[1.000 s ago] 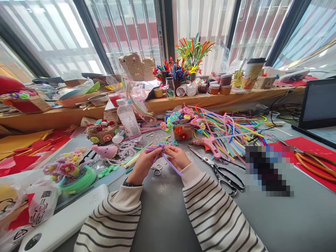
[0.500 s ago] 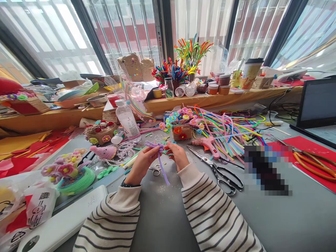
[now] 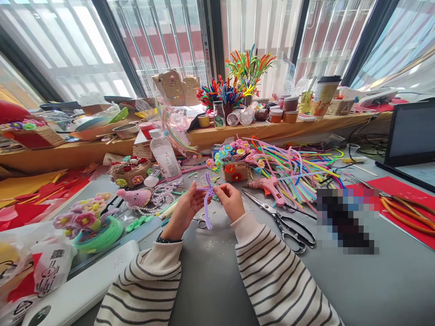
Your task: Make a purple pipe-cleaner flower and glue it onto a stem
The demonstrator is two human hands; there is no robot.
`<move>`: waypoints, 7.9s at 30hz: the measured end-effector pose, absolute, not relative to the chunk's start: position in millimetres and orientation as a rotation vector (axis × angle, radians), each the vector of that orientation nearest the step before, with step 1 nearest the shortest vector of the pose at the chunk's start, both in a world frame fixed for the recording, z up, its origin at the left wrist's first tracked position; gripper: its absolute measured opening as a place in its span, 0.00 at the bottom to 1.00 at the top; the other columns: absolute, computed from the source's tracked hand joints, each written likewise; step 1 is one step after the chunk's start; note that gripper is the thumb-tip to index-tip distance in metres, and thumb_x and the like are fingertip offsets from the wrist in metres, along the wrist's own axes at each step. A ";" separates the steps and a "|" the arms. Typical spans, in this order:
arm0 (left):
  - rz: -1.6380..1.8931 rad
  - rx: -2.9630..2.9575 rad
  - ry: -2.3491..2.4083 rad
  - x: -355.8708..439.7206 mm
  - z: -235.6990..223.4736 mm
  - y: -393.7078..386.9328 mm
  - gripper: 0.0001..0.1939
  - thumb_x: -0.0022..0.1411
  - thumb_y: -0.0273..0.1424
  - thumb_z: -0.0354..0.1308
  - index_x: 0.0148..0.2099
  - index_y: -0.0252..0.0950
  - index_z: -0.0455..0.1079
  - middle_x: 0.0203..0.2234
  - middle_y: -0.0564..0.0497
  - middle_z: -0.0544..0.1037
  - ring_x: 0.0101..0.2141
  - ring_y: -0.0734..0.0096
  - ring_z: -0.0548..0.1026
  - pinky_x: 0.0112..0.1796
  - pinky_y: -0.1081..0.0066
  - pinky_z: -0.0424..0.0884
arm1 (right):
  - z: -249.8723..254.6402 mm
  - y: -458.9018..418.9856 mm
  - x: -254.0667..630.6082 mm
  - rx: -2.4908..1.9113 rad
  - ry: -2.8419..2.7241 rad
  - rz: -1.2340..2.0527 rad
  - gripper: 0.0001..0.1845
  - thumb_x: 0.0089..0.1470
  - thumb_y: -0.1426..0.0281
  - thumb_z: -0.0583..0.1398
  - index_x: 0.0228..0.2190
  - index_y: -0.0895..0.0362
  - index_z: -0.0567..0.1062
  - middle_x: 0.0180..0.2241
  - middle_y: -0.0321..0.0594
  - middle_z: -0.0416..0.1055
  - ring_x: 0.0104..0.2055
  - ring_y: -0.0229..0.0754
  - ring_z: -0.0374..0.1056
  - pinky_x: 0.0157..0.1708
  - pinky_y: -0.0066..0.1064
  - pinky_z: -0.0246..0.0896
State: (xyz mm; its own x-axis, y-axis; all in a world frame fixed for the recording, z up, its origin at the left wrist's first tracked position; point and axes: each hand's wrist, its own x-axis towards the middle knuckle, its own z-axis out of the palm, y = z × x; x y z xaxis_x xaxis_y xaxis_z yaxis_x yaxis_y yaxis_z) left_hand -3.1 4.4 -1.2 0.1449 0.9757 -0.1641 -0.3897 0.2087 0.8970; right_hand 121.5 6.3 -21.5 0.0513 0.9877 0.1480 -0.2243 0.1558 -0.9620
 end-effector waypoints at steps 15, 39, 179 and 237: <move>1.245 1.059 0.946 -0.7 -10.6 2.6 0.12 0.45 0.34 0.58 0.34 0.35 0.71 0.32 0.49 0.76 0.36 0.69 0.72 0.40 0.68 0.66 | -22.8 5.2 119.9 -0.979 -1.107 1.162 0.16 0.35 0.58 0.61 0.17 0.57 0.66 0.15 0.29 0.60 0.19 0.31 0.57 0.18 0.24 0.49; 1.254 0.947 1.044 -3.8 -8.2 4.4 0.14 0.37 0.31 0.64 0.29 0.32 0.67 0.23 0.54 0.71 0.25 0.79 0.68 0.28 0.77 0.64 | -24.1 5.8 121.5 -0.967 -1.099 1.127 0.13 0.39 0.60 0.59 0.21 0.58 0.67 0.18 0.31 0.59 0.22 0.31 0.54 0.18 0.22 0.50; 1.118 0.858 0.880 -14.5 -4.4 2.4 0.09 0.41 0.27 0.62 0.30 0.32 0.70 0.26 0.52 0.75 0.29 0.77 0.73 0.37 0.73 0.69 | -25.4 1.0 123.5 -1.011 -1.740 0.081 0.04 0.46 0.75 0.54 0.26 0.57 0.69 0.25 0.39 0.69 0.25 0.36 0.62 0.26 0.27 0.60; 1.123 0.689 0.849 -12.4 -3.7 3.2 0.08 0.41 0.23 0.62 0.27 0.31 0.67 0.23 0.53 0.72 0.24 0.79 0.71 0.32 0.76 0.70 | -20.2 -1.3 130.4 -0.971 -1.852 -0.233 0.10 0.52 0.73 0.51 0.32 0.53 0.71 0.30 0.41 0.69 0.33 0.39 0.63 0.33 0.30 0.60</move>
State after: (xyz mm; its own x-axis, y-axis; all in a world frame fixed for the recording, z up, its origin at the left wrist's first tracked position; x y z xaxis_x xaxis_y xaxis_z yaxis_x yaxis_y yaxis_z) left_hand -12.4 3.2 -3.7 0.1957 0.9539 -0.2277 -0.4788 0.2956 0.8267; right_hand 130.4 -1.3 -20.2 -0.1874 0.5176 0.8349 0.7081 0.6602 -0.2504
